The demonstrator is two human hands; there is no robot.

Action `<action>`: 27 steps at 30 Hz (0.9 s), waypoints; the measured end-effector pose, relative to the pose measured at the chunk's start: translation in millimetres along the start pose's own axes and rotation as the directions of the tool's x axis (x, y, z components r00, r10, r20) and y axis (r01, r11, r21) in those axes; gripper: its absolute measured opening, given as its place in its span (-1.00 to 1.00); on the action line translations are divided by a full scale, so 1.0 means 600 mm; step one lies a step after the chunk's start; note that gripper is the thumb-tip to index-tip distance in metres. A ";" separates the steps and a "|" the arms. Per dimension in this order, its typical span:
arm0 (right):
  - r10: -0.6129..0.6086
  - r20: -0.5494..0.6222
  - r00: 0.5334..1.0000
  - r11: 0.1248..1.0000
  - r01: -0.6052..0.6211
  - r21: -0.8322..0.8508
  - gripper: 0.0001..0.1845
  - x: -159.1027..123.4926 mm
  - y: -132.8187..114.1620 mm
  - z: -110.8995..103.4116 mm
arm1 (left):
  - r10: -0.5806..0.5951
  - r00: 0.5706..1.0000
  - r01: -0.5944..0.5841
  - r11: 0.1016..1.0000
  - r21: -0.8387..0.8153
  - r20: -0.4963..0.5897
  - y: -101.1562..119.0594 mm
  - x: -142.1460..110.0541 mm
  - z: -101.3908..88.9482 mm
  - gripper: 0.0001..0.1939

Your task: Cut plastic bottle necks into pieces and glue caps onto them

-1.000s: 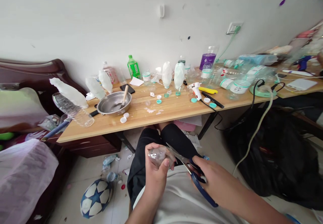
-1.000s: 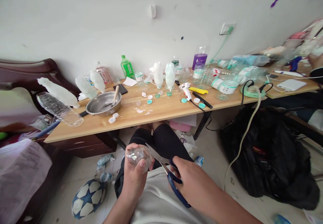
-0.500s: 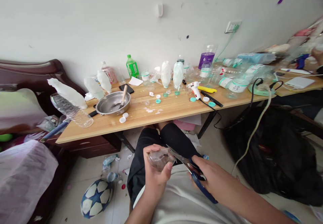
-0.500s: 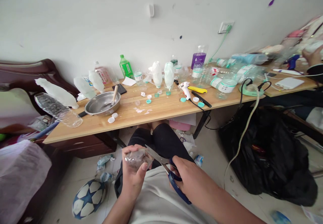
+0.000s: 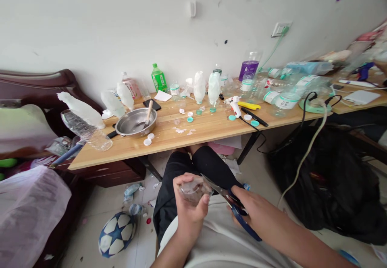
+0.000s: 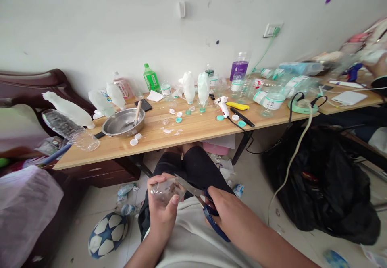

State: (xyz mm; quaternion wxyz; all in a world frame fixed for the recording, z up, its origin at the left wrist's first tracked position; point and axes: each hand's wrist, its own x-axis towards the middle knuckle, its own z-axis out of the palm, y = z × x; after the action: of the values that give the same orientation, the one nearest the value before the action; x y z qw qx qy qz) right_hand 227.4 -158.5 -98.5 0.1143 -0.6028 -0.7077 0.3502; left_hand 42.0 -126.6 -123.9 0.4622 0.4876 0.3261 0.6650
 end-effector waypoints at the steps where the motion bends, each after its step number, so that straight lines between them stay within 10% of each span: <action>1: -0.017 0.003 1.000 1.000 0.017 -0.008 -0.89 -0.003 0.003 -0.001 | 0.012 1.000 -0.012 1.000 0.001 -0.005 0.000 -0.001 0.002 -0.59; 27: 0.089 -0.040 0.995 0.996 -0.090 -0.011 -0.92 -0.005 0.000 0.028 | -0.054 0.995 0.052 0.998 -0.026 -0.079 -0.026 -0.042 0.001 -0.59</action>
State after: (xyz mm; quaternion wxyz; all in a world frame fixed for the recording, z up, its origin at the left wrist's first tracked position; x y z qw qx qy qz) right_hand 218.3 -167.4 -109.7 0.1085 -0.6414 -0.6800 0.3383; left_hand 49.7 -144.2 -146.4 0.4720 0.4465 0.3490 0.6753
